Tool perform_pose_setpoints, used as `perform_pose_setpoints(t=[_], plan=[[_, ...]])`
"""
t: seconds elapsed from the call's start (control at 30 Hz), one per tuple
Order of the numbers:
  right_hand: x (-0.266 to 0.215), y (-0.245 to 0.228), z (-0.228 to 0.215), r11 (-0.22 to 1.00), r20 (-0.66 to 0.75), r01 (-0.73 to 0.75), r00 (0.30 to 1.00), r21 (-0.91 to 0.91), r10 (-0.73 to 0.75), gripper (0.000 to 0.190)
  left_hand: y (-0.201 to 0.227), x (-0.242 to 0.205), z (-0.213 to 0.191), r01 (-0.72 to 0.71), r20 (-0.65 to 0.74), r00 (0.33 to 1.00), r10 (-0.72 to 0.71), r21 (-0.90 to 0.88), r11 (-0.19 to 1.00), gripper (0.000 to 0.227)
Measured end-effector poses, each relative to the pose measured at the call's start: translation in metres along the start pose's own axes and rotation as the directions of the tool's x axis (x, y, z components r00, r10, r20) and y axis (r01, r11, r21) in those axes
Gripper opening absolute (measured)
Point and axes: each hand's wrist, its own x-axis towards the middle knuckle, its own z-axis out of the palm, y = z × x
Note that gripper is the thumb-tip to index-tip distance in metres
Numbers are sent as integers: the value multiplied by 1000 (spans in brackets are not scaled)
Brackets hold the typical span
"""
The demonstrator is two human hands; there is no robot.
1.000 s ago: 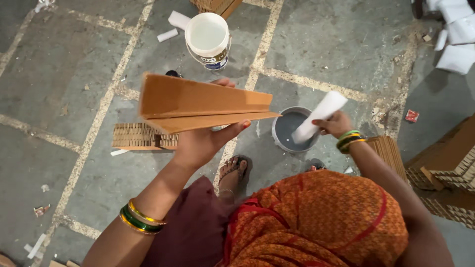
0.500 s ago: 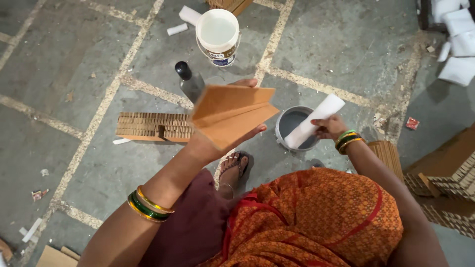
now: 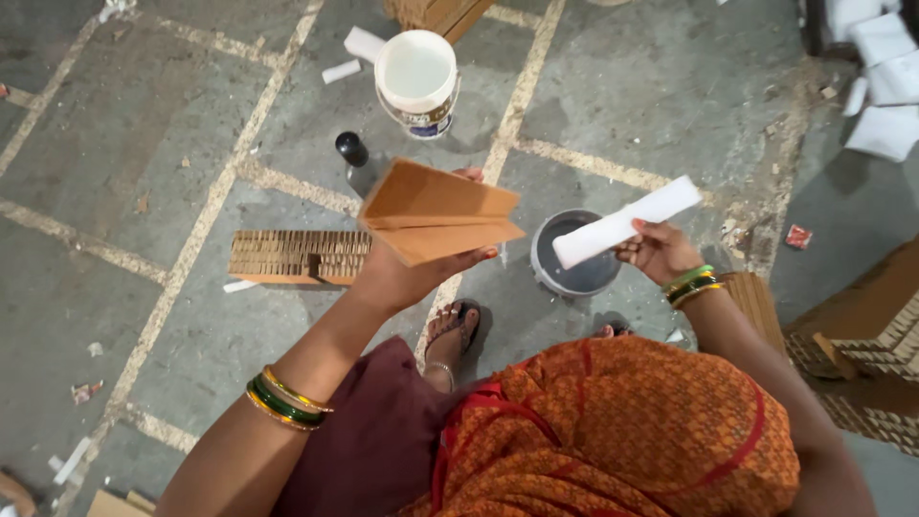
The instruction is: The person picks up a long, narrow wooden piece and uses a white foam roller to wipe its surface. They repeatedly dip the roller into a bucket of water and continue cleaning the wood, turning it over to clean different sides.
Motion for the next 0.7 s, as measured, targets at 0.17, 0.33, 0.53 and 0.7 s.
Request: perform_pose_setpoints(t=[0.17,0.33,0.53,0.7], plan=[[-56,-82,45,969,163,236,962,-73,-221,30,4,16,11,-161,29,986,165,440,884,76],[-136,-147,120,752,280,634,766,-179,-579,38,14,38,38,73,1,997,-73,-106,992,76],[-184,-178,155,233,510,846,485,-480,-710,45,35,60,68,-171,102,980,169,16,985,75],[-210,-168,149,73,781,915,377,-396,-498,51,40,71,101,139,257,966,-18,-463,875,80]])
